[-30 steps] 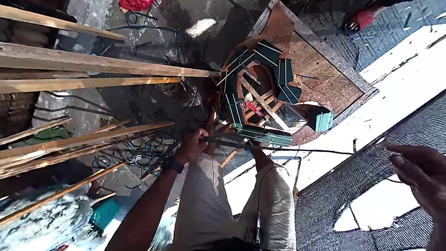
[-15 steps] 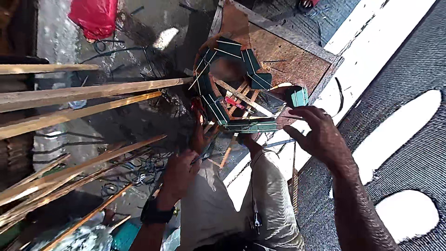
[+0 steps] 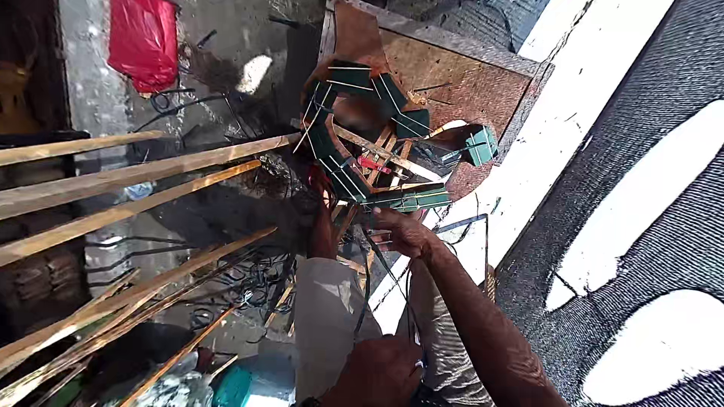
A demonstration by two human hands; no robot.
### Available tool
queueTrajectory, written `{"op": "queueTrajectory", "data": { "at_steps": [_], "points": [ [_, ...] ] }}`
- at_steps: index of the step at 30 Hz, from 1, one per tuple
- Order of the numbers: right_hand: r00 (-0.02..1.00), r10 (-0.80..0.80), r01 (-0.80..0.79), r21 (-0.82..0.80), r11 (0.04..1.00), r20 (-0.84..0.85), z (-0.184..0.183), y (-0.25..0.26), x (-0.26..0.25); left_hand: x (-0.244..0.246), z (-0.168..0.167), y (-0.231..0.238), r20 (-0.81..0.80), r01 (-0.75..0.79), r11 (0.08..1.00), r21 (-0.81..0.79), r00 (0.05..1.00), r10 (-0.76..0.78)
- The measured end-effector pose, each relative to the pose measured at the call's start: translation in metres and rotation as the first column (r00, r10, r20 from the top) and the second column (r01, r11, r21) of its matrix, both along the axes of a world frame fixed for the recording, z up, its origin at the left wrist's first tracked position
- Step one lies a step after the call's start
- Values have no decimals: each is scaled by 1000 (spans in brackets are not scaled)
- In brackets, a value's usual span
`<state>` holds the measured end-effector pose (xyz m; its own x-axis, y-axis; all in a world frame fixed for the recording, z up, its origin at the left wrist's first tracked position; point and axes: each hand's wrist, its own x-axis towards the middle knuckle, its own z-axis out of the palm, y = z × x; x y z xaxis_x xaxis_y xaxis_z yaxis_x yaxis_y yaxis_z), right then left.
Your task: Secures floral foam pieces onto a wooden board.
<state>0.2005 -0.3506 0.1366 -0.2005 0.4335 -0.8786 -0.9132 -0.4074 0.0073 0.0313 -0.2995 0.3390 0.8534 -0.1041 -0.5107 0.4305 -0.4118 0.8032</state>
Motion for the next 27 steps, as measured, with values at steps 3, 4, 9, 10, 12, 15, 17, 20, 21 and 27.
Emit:
{"op": "queueTrajectory", "data": {
  "at_steps": [3, 4, 9, 10, 12, 15, 17, 20, 21, 27],
  "points": [
    [995, -22, 12, 103, 995, 92, 2, 9, -3, -8, -13, -2, -6, 8, 966, -258, 1000, -9],
    [994, -60, 45, 154, 987, 94, 7, 7, -3, -8, -19, 7, -68, -76, 950, -303, 996, 58],
    [986, -169, 161, 267, 950, 9, 36, -7, 7, 16, -95, 74, 67, -437, 867, 240, 898, 435],
    [985, -171, 160, 286, 945, 11, 41, -11, 12, 24, -114, 84, 62, -320, 903, 286, 947, 316],
    [973, -106, 57, 228, 972, 207, 49, -26, 27, 40, -140, 87, 15, -169, 958, 233, 985, 170],
    [532, 184, -239, -62, 969, 826, 60, -49, 54, 66, -128, 84, -140, -66, 967, 246, 985, 102],
    [265, 95, -472, 44, 880, 959, 72, -39, 55, 80, -95, 84, -198, 1, 962, 271, 979, 55],
    [357, 58, -739, 244, 628, 932, 84, -13, 31, 60, -42, 122, -163, -128, 975, 180, 974, 158],
    [447, 46, -747, 345, 569, 893, 82, -12, 33, 36, -34, 151, -167, -293, 949, 115, 936, 309],
    [541, 224, -807, 426, 409, 811, 77, -52, 83, -171, 10, 269, -481, -316, 735, 599, 593, 646]
  ]
}}
